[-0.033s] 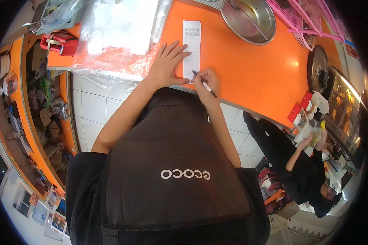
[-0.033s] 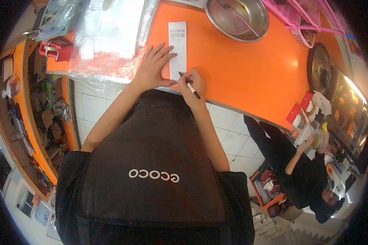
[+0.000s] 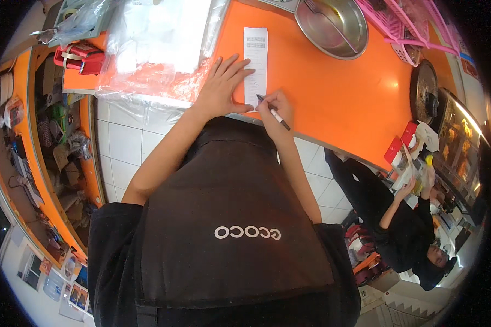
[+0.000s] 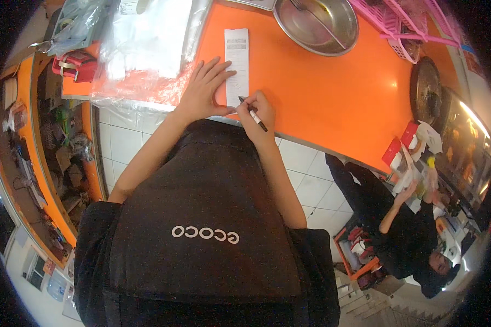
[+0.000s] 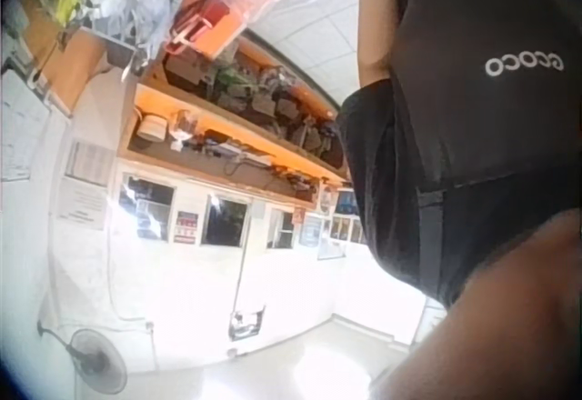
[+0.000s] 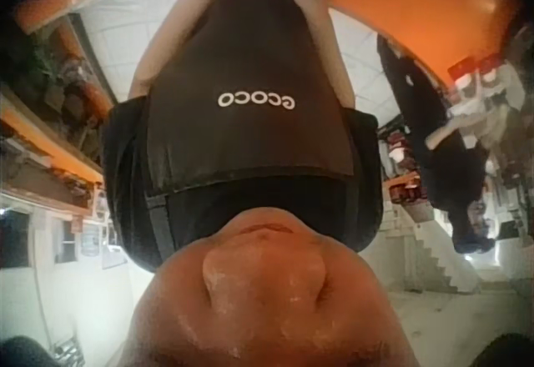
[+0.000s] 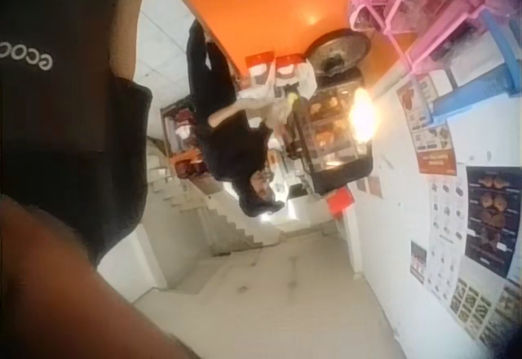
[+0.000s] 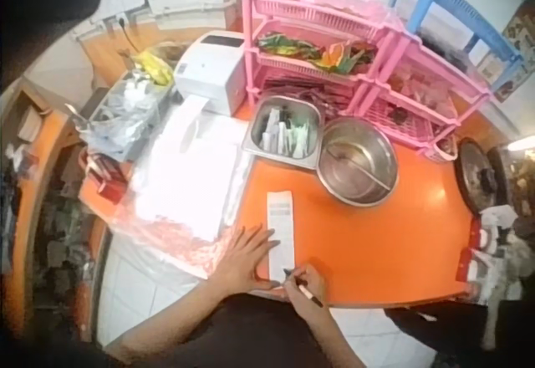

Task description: The person folds cardboard boxes, uses a handheld device to print a receipt, checks order information on multiple smartphones, and prepares a plastic bag on a service counter.

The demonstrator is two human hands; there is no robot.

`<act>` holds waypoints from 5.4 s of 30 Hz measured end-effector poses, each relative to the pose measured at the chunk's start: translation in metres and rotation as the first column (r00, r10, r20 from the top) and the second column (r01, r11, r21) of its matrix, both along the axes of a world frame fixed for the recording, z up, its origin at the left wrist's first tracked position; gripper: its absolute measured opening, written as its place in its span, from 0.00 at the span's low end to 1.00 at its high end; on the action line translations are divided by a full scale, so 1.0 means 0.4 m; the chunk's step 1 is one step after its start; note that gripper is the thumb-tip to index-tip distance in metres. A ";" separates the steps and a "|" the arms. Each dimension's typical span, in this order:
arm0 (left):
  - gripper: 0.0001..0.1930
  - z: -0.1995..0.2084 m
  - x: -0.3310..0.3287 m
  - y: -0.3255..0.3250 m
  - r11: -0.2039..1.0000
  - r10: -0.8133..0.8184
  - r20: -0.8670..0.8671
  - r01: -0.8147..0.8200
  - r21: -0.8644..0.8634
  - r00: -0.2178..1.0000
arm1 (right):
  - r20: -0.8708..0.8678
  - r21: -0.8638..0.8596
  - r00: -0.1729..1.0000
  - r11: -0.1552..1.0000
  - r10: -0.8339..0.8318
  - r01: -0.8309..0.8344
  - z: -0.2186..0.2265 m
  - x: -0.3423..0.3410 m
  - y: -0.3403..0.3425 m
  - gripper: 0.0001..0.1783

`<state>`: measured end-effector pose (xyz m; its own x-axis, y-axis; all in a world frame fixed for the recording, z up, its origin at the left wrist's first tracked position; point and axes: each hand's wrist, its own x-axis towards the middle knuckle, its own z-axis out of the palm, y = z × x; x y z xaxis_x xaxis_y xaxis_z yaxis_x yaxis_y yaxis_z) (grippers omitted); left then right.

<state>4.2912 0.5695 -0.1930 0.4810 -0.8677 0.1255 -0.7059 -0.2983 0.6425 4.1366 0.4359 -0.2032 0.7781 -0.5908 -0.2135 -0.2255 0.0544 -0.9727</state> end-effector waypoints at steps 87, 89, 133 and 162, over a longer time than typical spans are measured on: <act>0.09 -0.012 0.340 0.341 0.761 0.648 0.097 -0.647 -0.045 0.755 | 0.141 -0.519 0.610 0.583 0.780 -0.625 0.256 0.506 0.193 0.14; 0.08 -0.006 0.345 0.345 0.772 0.635 0.133 -0.630 -0.082 0.761 | 0.164 -0.499 0.573 0.569 0.803 -0.654 0.203 0.561 0.259 0.14; 0.21 0.341 0.172 0.188 0.802 -0.597 -0.773 -0.132 -0.582 -0.215 | 0.422 0.447 0.843 0.885 -0.334 0.127 0.686 0.144 -0.122 0.28; 0.14 0.262 0.138 0.535 0.513 0.631 -0.706 -0.855 0.070 0.321 | -0.445 0.169 0.801 0.916 0.401 -0.364 0.304 0.217 0.061 0.25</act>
